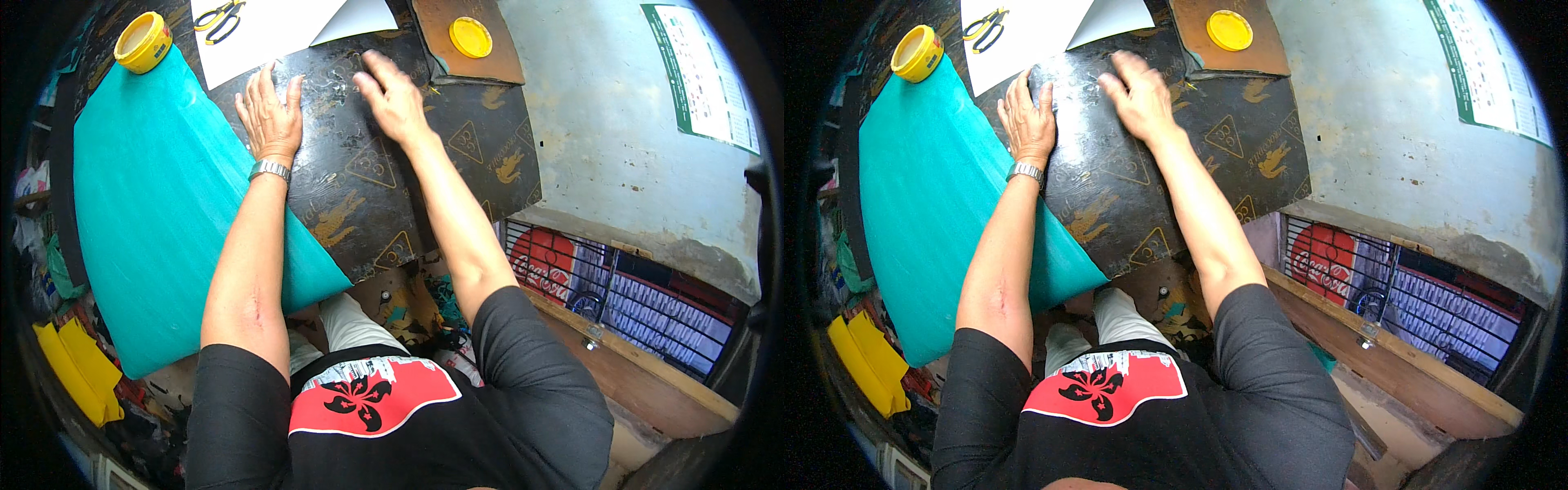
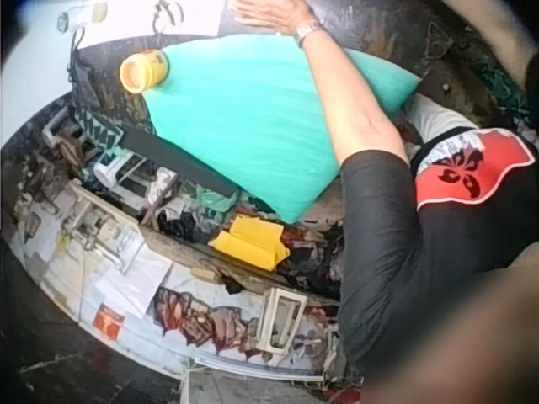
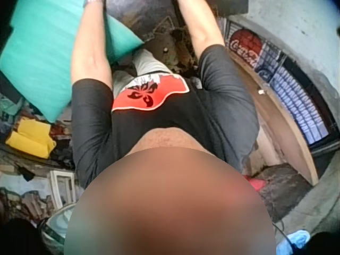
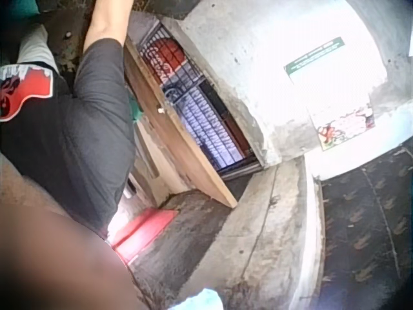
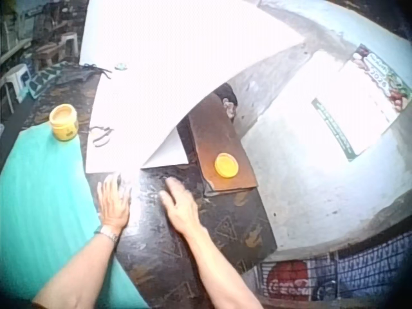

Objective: The person applies a yellow paste from a small tub onto a large teal sheet on a workbench, spreading it evenly with their hands. They then wipe the workbench surface and rub their hands together.

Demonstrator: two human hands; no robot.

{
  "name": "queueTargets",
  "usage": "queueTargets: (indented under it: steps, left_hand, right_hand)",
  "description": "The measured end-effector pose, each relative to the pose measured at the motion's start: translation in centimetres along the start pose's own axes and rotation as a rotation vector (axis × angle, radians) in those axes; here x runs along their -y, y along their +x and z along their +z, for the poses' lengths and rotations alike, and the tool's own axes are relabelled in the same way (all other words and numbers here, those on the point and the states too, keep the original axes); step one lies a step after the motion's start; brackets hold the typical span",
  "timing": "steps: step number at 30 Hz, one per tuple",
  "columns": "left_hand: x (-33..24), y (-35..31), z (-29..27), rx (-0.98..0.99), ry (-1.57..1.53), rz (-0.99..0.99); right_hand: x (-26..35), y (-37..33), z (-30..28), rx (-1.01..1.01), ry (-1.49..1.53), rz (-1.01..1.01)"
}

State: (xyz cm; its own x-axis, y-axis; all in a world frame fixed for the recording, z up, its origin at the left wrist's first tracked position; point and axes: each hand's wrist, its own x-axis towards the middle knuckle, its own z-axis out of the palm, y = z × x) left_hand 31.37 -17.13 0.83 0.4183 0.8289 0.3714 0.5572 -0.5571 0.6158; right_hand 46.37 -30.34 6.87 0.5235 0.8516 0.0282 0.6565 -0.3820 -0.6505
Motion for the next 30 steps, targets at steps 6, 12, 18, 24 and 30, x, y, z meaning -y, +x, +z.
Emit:
queueTargets:
  steps: [6,12,18,24,30]
  left_hand:
    - [0.4,-0.2,0.4,-0.029,-0.031,0.004]
    - [0.0,-0.1,0.3,-0.011,0.006,-0.003]
    - [-0.3,0.1,-0.3,-0.017,-0.053,-0.009]
    - [0.2,0.0,0.2,-0.024,-0.04,-0.01]
    - [0.2,-0.1,0.3,-0.009,-0.047,-0.008]
  right_hand:
    - [-1.8,4.9,5.9,-0.144,-0.457,0.081]
    - [-0.1,2.4,7.2,-0.039,-0.451,-0.106]
    - [1.4,-1.5,4.0,0.161,-0.1,-0.234]
    - [-0.5,3.5,4.6,-0.107,-0.354,-0.053]
    - [0.3,3.4,8.4,0.007,-0.404,-0.19]
